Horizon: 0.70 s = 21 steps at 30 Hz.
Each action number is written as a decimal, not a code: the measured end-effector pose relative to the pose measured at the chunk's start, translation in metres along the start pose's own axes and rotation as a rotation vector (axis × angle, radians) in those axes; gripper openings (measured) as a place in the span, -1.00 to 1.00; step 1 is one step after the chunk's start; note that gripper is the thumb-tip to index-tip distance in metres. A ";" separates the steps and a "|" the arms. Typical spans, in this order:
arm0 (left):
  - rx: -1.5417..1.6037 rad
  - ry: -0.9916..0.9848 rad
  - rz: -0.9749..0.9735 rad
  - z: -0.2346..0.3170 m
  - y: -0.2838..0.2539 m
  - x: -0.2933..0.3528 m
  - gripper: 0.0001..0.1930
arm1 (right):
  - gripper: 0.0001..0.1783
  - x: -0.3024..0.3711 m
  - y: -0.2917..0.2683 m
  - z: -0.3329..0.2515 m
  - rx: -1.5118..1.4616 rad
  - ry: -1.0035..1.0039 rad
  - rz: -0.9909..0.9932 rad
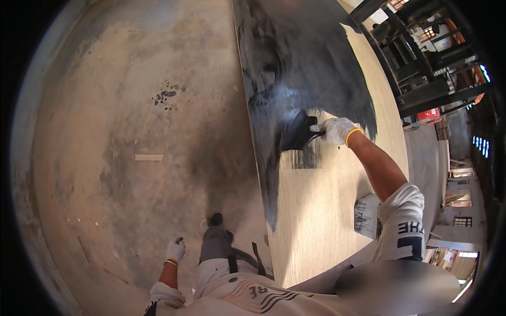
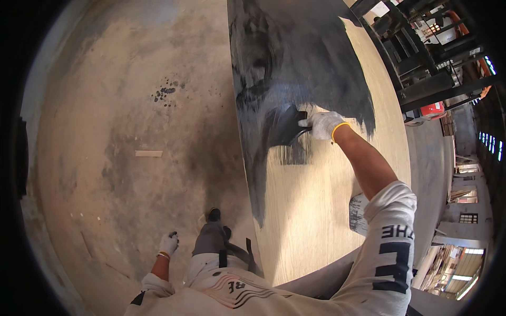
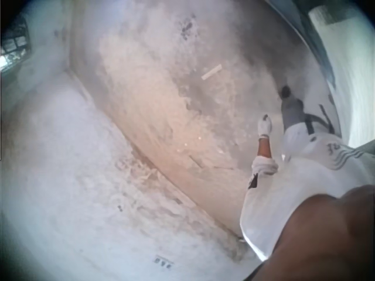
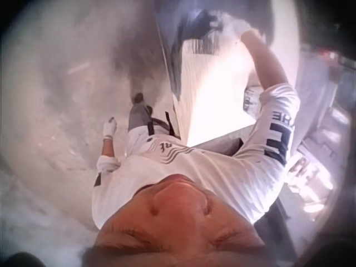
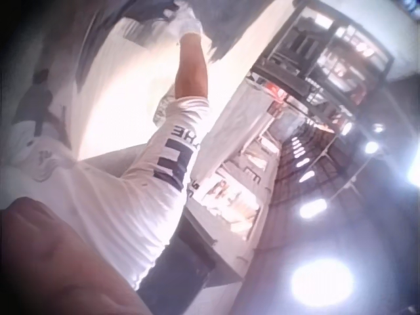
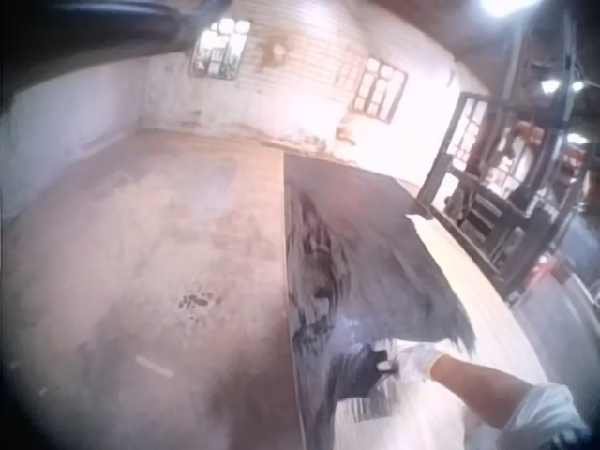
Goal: The person applies black paint to a large wooden board using a brush. They repeatedly dip the brush into a paint container and spread the paint across the surface in broad strokes, gradually covering more of the board.
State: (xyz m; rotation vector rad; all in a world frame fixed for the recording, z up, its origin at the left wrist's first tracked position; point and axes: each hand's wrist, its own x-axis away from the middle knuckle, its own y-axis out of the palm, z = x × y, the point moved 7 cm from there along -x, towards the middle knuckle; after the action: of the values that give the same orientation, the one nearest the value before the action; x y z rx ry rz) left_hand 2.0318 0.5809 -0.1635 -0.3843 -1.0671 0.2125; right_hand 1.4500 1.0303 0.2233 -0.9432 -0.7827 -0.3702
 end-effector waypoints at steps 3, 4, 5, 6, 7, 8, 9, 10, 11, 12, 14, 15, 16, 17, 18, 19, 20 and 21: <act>0.076 -0.061 -0.013 0.007 -0.005 -0.002 -0.61 | -0.28 -0.026 0.006 0.036 -0.017 0.062 0.131; 0.063 -0.046 -0.002 0.008 -0.007 0.000 -0.61 | -0.27 -0.029 0.006 0.036 0.007 0.059 0.125; 0.049 -0.035 0.009 0.007 -0.009 0.002 -0.61 | -0.25 -0.027 0.005 0.034 -0.011 0.049 0.125; 0.049 -0.043 0.019 0.004 -0.013 0.005 -0.61 | -0.24 -0.023 0.002 0.035 -0.030 0.039 0.124; 0.048 -0.050 0.028 0.002 -0.016 0.007 -0.61 | -0.22 -0.021 0.002 0.036 -0.048 0.030 0.124; 0.038 -0.049 0.022 0.003 -0.017 0.007 -0.60 | -0.21 -0.027 0.008 0.053 -0.188 0.123 0.078; 0.013 -0.026 0.027 -0.005 -0.018 0.002 -0.60 | -0.21 -0.033 0.008 0.053 -0.123 0.097 0.085; -0.012 -0.002 0.032 -0.014 -0.019 0.000 -0.60 | -0.22 -0.037 0.007 0.053 -0.059 0.073 0.092; -0.036 0.014 0.040 -0.023 -0.019 -0.002 -0.60 | -0.23 -0.038 0.007 0.053 -0.087 0.068 0.088; -0.005 -0.031 0.033 -0.019 -0.019 0.004 -0.60 | -0.24 -0.032 0.007 0.055 -0.111 0.069 0.082; 0.051 -0.115 0.012 -0.012 -0.019 0.017 -0.60 | -0.28 -0.028 0.014 0.066 -0.116 0.090 0.116; 0.036 -0.088 0.008 -0.012 -0.017 0.013 -0.60 | -0.30 -0.032 0.017 0.070 -0.096 0.109 0.165; 0.021 -0.062 0.003 -0.014 -0.016 0.012 -0.60 | -0.31 -0.034 0.020 0.076 -0.076 0.128 0.213; 0.021 -0.059 0.019 -0.025 -0.014 0.015 -0.59 | -0.31 -0.017 0.002 0.047 -0.190 0.018 0.123; 0.003 -0.071 0.004 -0.023 -0.009 0.010 -0.59 | -0.31 -0.019 0.012 0.045 -0.228 -0.050 0.139; -0.015 -0.083 -0.011 -0.021 -0.004 0.006 -0.59 | -0.31 -0.024 0.014 0.054 -0.215 -0.003 0.133; -0.037 -0.106 -0.022 -0.025 -0.002 0.007 -0.58 | -0.30 -0.027 0.008 0.049 -0.204 0.033 0.120; -0.074 -0.056 -0.027 -0.027 0.000 -0.004 -0.59 | -0.27 -0.041 0.011 0.063 -0.269 0.117 0.165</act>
State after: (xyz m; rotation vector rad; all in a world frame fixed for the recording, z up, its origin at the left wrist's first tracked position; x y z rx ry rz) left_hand 2.0532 0.5735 -0.1783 -0.4321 -1.1372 0.1610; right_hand 1.4019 1.0865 0.2085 -1.2186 -0.5511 -0.3886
